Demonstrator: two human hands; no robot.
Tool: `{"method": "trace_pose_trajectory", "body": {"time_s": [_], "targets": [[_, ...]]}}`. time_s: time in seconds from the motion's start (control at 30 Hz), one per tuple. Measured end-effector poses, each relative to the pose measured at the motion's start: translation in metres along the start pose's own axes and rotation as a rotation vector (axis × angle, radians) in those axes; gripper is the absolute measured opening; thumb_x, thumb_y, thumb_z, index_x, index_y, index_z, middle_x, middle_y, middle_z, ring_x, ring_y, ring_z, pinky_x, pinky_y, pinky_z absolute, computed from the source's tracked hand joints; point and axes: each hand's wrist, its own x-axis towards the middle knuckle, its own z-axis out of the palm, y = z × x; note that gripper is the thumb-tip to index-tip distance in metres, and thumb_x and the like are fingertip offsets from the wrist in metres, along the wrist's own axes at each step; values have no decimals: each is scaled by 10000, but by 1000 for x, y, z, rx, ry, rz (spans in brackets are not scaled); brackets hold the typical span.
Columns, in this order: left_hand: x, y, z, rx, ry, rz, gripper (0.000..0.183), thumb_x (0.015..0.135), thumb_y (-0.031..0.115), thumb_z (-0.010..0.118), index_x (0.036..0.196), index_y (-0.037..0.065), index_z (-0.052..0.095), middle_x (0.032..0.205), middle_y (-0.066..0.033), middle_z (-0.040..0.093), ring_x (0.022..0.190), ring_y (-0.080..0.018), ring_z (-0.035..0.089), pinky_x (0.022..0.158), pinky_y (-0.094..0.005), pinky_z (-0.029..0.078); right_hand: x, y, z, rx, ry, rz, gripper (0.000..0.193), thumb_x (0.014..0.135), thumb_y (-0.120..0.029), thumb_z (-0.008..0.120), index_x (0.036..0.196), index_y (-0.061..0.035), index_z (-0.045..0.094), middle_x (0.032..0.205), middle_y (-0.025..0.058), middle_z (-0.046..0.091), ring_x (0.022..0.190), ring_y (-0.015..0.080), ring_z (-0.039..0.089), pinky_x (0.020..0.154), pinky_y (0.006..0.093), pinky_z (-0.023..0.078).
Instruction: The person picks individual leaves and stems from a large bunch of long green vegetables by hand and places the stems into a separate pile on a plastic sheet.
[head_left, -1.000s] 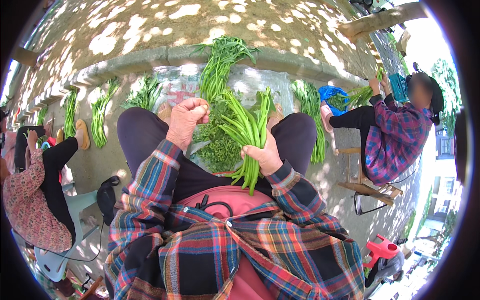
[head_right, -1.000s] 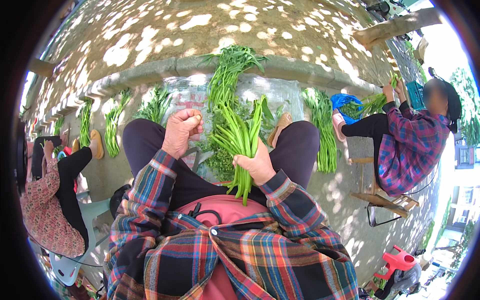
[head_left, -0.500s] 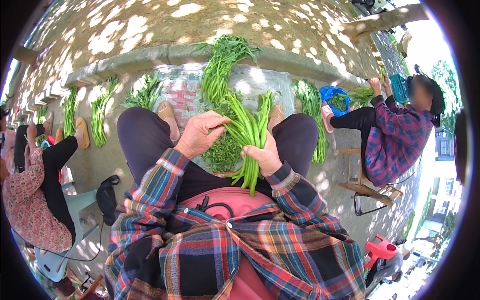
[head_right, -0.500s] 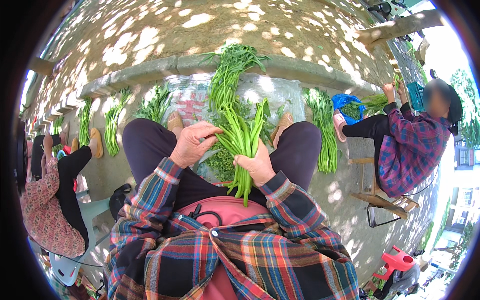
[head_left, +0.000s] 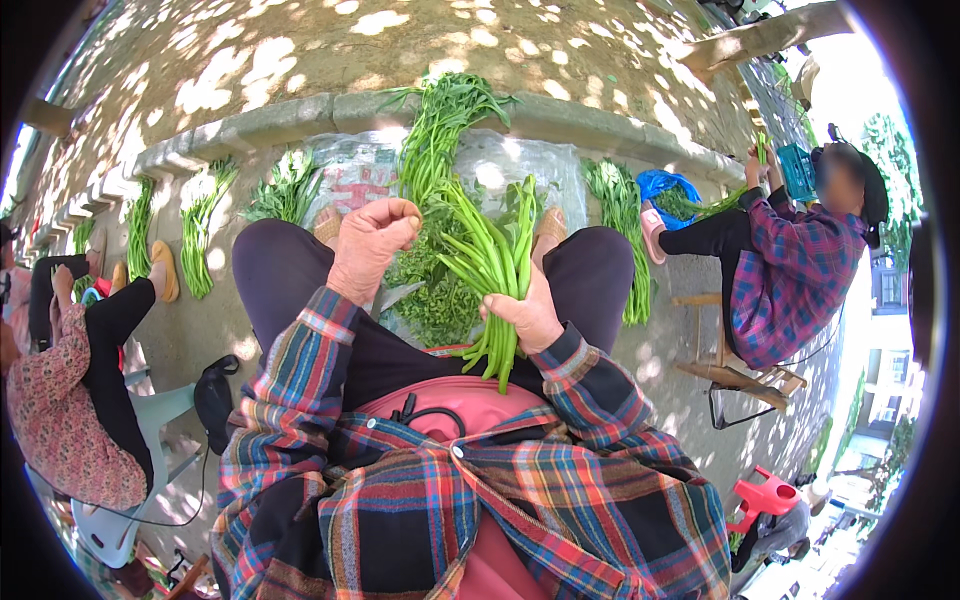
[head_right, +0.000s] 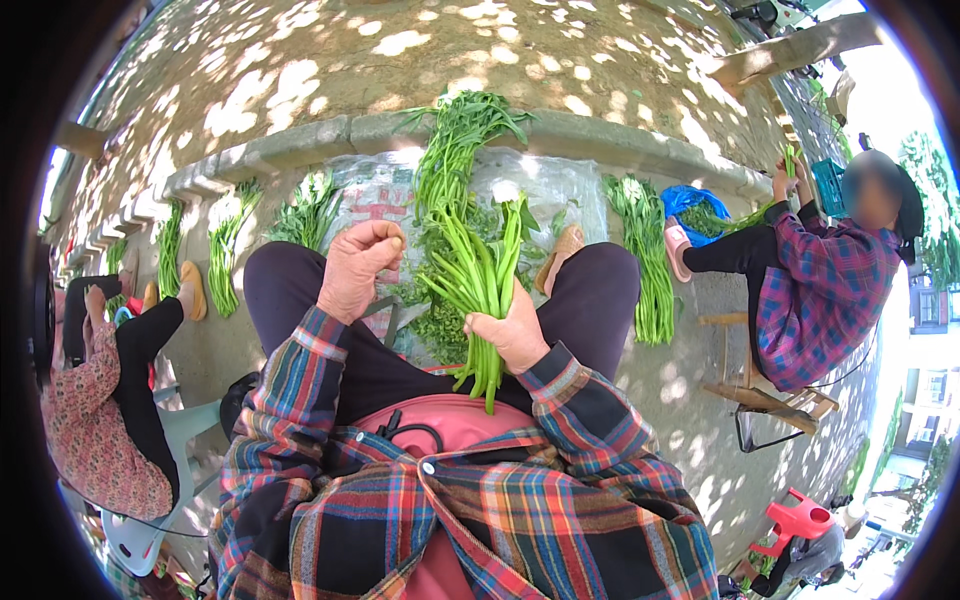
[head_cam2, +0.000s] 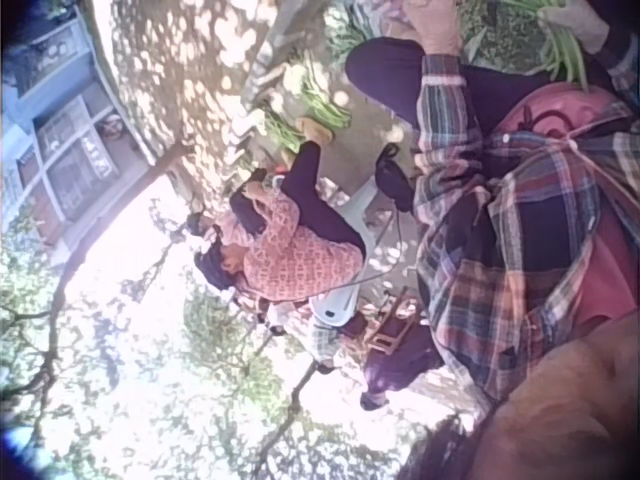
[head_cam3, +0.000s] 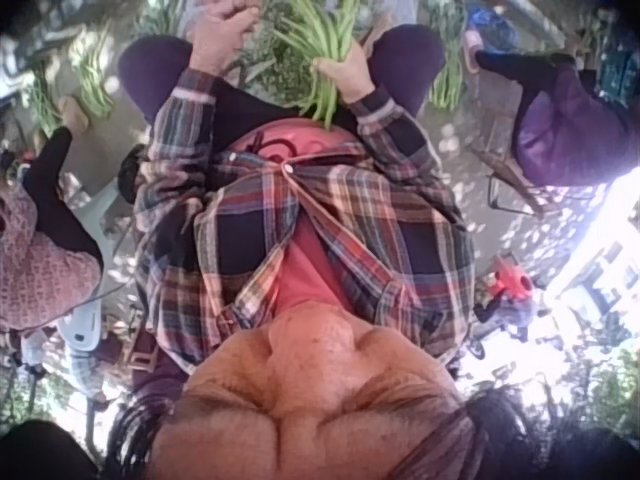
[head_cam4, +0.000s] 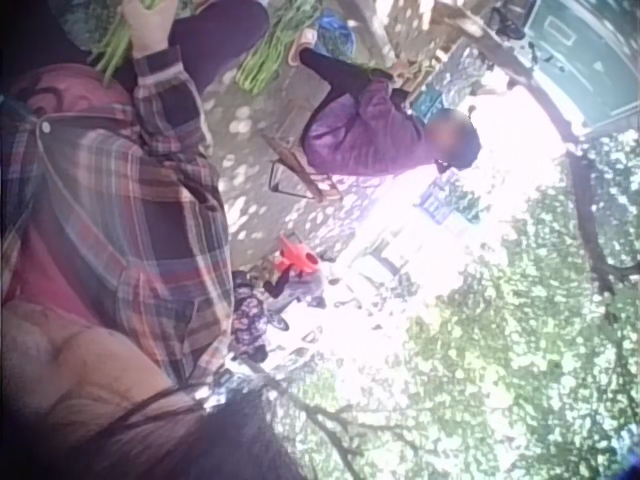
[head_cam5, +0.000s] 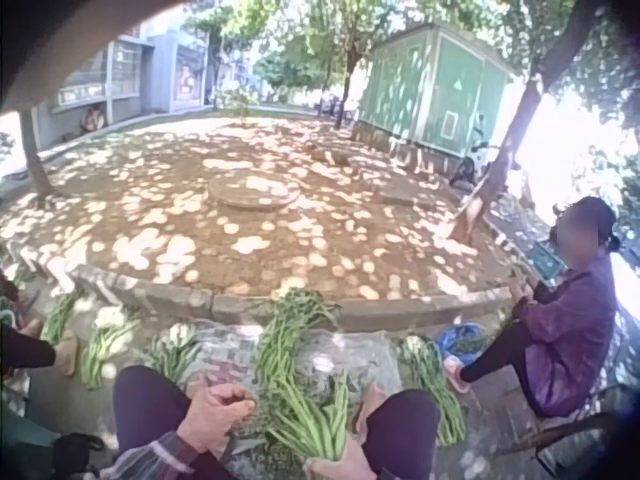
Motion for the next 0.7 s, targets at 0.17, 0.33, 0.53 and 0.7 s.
{"method": "trace_pose_trajectory", "body": {"time_s": [0.17,0.33,0.53,0.7], "targets": [[-8,-12,9,420,-121,186,274,737,-27,605,1007,19,622,875,-14,583,696,-76,522,634,-210,445,0,3,-2,-6,45,13,506,699,-15,632,1155,-22,414,878,51,552,629,129,565,566,259,491],[-17,3,11,546,-293,307,277,748,-21,589,1020,20,622,870,-46,587,759,-112,550,698,-233,459,0,-2,1,-27,50,4,495,697,-7,621,1149,-18,419,884,56,556,639,134,567,572,264,488],[-18,13,12,993,-266,695,157,709,14,636,865,38,645,804,-86,618,753,-228,586,657,-300,463,-1,3,-1,-28,81,8,487,691,2,605,1142,-12,423,884,59,557,643,142,565,582,267,487],[-20,20,17,1050,-228,758,111,699,-3,612,780,66,643,742,-64,614,699,-218,572,610,-281,436,0,0,-2,0,56,18,445,697,54,587,1112,-10,439,882,56,557,662,137,560,606,268,488]]}}
